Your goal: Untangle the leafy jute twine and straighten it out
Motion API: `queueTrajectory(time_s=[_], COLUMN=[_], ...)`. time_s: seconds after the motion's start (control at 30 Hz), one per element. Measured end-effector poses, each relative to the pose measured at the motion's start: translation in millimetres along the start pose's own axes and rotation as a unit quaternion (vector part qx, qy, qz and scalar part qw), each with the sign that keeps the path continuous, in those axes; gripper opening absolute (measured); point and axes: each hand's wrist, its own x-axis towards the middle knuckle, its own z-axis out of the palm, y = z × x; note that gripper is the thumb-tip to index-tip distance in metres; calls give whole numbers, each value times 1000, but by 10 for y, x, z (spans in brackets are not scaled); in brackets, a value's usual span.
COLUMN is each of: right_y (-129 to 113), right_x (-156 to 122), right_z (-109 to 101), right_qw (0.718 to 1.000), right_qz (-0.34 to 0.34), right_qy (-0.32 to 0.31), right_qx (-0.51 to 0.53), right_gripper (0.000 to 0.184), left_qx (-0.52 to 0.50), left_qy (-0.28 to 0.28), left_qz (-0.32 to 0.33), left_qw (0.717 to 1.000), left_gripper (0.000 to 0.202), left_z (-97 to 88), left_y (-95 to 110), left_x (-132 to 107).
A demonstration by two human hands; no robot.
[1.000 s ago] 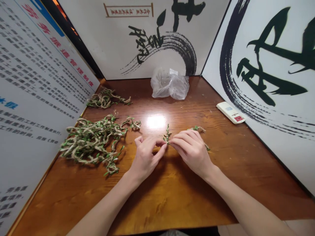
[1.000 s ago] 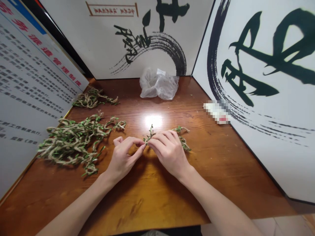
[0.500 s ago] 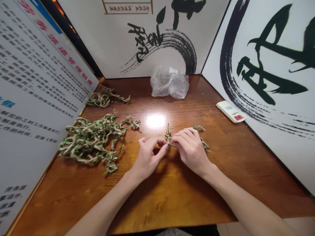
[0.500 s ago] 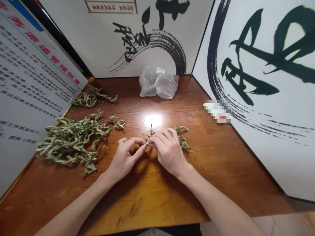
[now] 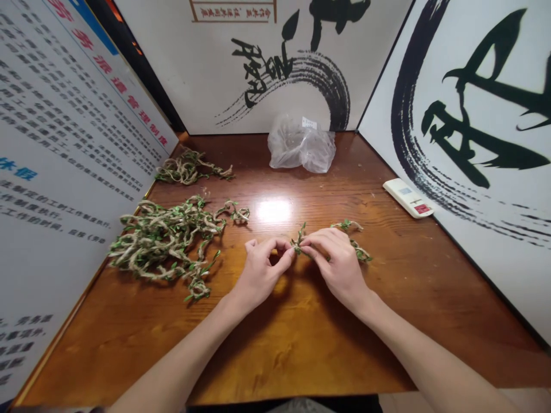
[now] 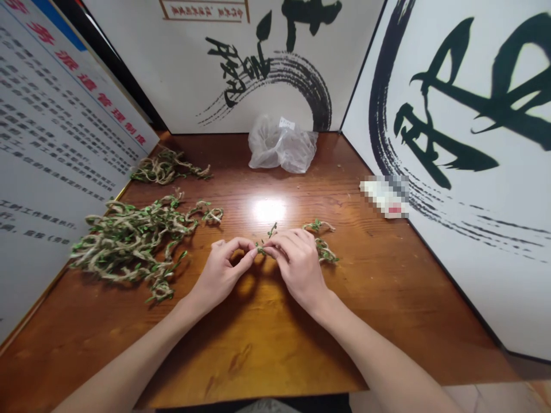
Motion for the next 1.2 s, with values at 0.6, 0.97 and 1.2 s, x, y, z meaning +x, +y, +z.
queueTrajectory(time_s=[0.6,0.97,1.2], right_y=[-47,-59,-59], right_x=[61,59,53], right_z=[-96,-112,-101], right_qw=[979,982,983], right_qz=[-134,-129,-133], right_qy=[-11,-16,-12], right_qx=[-156,-135,-127], right_gripper=[15,15,16], left_qx=[-3,-85,-148], left_qy=[-19,-45,-63], left_qz=[1,-3,-40], left_qw=[1000,995,986], left_gripper=[27,26,22], left_z=[-8,-24,-22], left_y=[60,66,62], left_x=[6,17,20])
